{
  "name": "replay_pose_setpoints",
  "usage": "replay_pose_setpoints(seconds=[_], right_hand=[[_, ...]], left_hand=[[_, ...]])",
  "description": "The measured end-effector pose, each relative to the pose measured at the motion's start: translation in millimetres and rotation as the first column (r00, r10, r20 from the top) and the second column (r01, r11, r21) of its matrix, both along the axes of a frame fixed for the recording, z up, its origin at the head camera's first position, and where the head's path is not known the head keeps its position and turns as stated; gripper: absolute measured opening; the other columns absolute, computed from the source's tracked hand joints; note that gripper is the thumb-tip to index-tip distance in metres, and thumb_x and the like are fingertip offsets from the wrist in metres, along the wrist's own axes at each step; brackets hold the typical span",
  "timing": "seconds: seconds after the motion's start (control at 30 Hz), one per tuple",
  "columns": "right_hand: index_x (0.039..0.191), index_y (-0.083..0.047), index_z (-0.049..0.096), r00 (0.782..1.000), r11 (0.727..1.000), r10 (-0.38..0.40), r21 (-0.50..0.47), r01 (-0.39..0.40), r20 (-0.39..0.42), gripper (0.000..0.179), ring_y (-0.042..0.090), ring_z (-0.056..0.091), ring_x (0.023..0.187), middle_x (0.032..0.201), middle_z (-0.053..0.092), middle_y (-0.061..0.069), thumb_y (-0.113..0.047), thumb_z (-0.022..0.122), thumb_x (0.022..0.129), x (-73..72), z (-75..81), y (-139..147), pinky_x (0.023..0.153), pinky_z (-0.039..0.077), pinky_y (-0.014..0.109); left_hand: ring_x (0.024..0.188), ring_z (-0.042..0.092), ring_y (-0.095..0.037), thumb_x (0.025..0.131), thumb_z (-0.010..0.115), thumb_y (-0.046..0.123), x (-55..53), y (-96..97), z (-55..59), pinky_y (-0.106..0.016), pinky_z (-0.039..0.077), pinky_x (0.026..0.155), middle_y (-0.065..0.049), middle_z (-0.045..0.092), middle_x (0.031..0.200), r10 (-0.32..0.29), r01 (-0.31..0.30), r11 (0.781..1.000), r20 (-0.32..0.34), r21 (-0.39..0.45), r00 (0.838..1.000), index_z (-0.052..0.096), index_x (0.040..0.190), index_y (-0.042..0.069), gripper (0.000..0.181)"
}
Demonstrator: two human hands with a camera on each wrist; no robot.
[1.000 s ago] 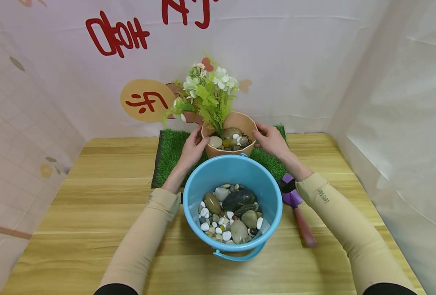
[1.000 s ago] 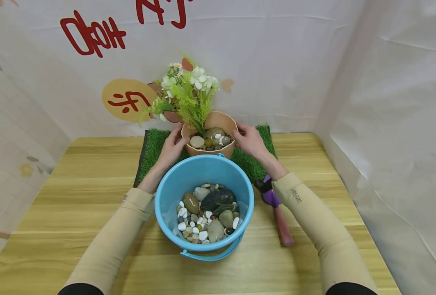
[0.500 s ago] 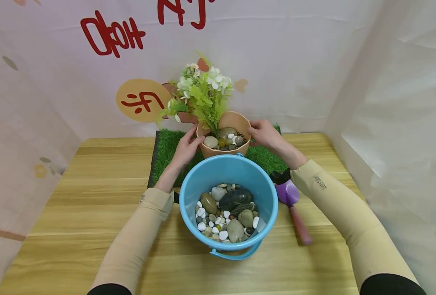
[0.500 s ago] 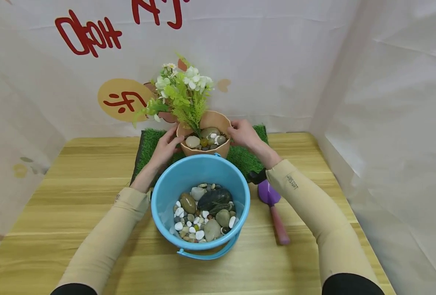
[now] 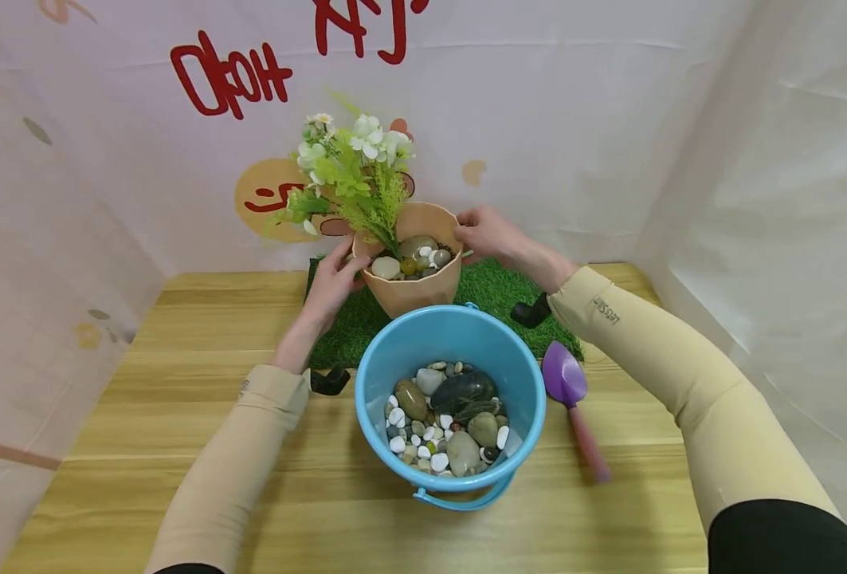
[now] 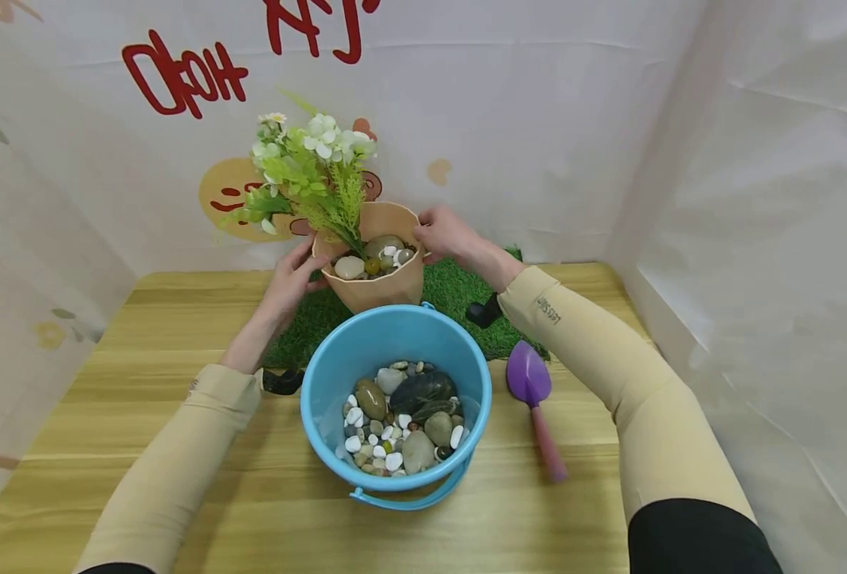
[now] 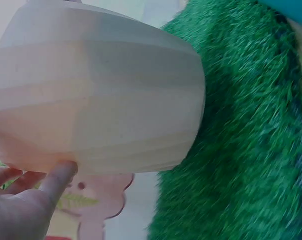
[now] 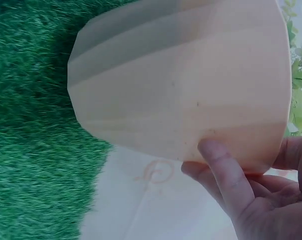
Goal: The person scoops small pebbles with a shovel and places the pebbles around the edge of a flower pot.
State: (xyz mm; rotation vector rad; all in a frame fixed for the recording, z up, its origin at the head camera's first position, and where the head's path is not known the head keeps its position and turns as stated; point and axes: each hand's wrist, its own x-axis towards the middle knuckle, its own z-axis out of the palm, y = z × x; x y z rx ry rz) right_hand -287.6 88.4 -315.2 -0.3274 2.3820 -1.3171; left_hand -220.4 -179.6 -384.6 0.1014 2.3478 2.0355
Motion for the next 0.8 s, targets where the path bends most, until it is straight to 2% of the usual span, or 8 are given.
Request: replay_pose_setpoints(seconds=[0.07,0.17,0.3,0.43,0.57,0.7,0.77,0.8], right_hand=[[0.142,0.008,0.057,1.000,1.000,0.010,0.020,-0.010,0.006,0.046,0.028,0.072,0.106,0.135,0.065,0.032,-0.009,0.037,0.104,-1.9,7.0,-9.9,0.087,0.064,0.033],[0.140,0.008,0.059,0.999,0.999,0.026,0.029,-0.026,0.021,0.045,0.021,0.070,0.095,0.132,0.065,0.031,-0.009,0.039,0.103,-4.0,11.7,-25.7,0.081,0.064,0.030],[0.144,0.008,0.055,0.997,0.998,0.065,0.019,-0.066,0.052,0.046,0.031,0.071,0.113,0.138,0.063,0.031,-0.008,0.040,0.103,-5.7,10.8,-45.6,0.093,0.063,0.037],[0.147,0.008,0.052,0.991,0.993,0.113,0.025,-0.116,0.077,0.048,0.039,0.068,0.124,0.141,0.063,0.031,-0.006,0.040,0.103,-9.7,12.7,-60.2,0.101,0.060,0.043],[0.147,0.007,0.053,0.984,0.987,0.143,0.054,-0.149,0.108,0.048,0.030,0.071,0.110,0.139,0.065,0.030,-0.004,0.042,0.102,-16.6,12.2,-66.3,0.093,0.063,0.037],[0.148,0.007,0.052,0.975,0.980,0.171,0.083,-0.184,0.142,0.048,0.020,0.069,0.094,0.140,0.064,0.031,-0.003,0.042,0.101,-23.0,11.1,-65.3,0.084,0.063,0.031],[0.148,0.007,0.052,0.971,0.975,0.185,0.099,-0.201,0.149,0.049,0.017,0.069,0.088,0.140,0.063,0.032,-0.002,0.043,0.101,-24.9,12.9,-65.3,0.080,0.062,0.029],[0.148,0.007,0.052,0.969,0.972,0.192,0.110,-0.210,0.152,0.049,0.016,0.068,0.085,0.141,0.063,0.032,-0.002,0.043,0.101,-25.9,15.1,-65.9,0.078,0.062,0.027]], left_hand=[[0.152,0.046,-0.033,0.109,0.048,0.021,1.7,-9.8,6.6,-0.056,0.044,0.119,-0.008,0.032,0.174,0.012,-0.012,1.000,0.008,0.008,1.000,0.025,0.169,0.027,0.064],[0.154,0.043,-0.032,0.109,0.046,0.020,4.0,-25.2,14.3,-0.054,0.043,0.120,-0.004,0.021,0.178,0.013,-0.013,1.000,0.024,0.005,1.000,0.020,0.170,0.026,0.066],[0.157,0.038,-0.033,0.109,0.046,0.021,9.8,-44.5,20.6,-0.056,0.039,0.124,-0.002,0.009,0.180,0.015,-0.015,1.000,0.047,-0.010,0.999,0.015,0.170,0.024,0.068],[0.158,0.036,-0.034,0.109,0.045,0.019,13.9,-58.7,25.5,-0.057,0.036,0.126,-0.005,0.010,0.180,0.014,-0.013,1.000,0.060,-0.021,0.998,0.014,0.170,0.022,0.069],[0.160,0.032,-0.032,0.109,0.045,0.018,15.7,-65.0,24.0,-0.056,0.035,0.126,-0.006,0.013,0.179,0.010,-0.007,0.999,0.082,-0.035,0.997,0.011,0.171,0.019,0.070],[0.161,0.031,-0.032,0.108,0.046,0.016,18.6,-63.5,18.5,-0.056,0.035,0.127,-0.008,0.016,0.179,0.008,-0.006,1.000,0.091,-0.024,0.996,0.012,0.170,0.018,0.070],[0.161,0.029,-0.033,0.108,0.046,0.016,20.1,-62.7,17.6,-0.057,0.034,0.127,-0.007,0.013,0.179,0.006,-0.004,1.000,0.090,-0.021,0.996,0.012,0.170,0.016,0.071],[0.161,0.031,-0.033,0.108,0.046,0.016,20.3,-63.0,18.1,-0.057,0.034,0.127,-0.009,0.016,0.179,0.006,-0.004,1.000,0.089,-0.018,0.996,0.014,0.170,0.017,0.070]])
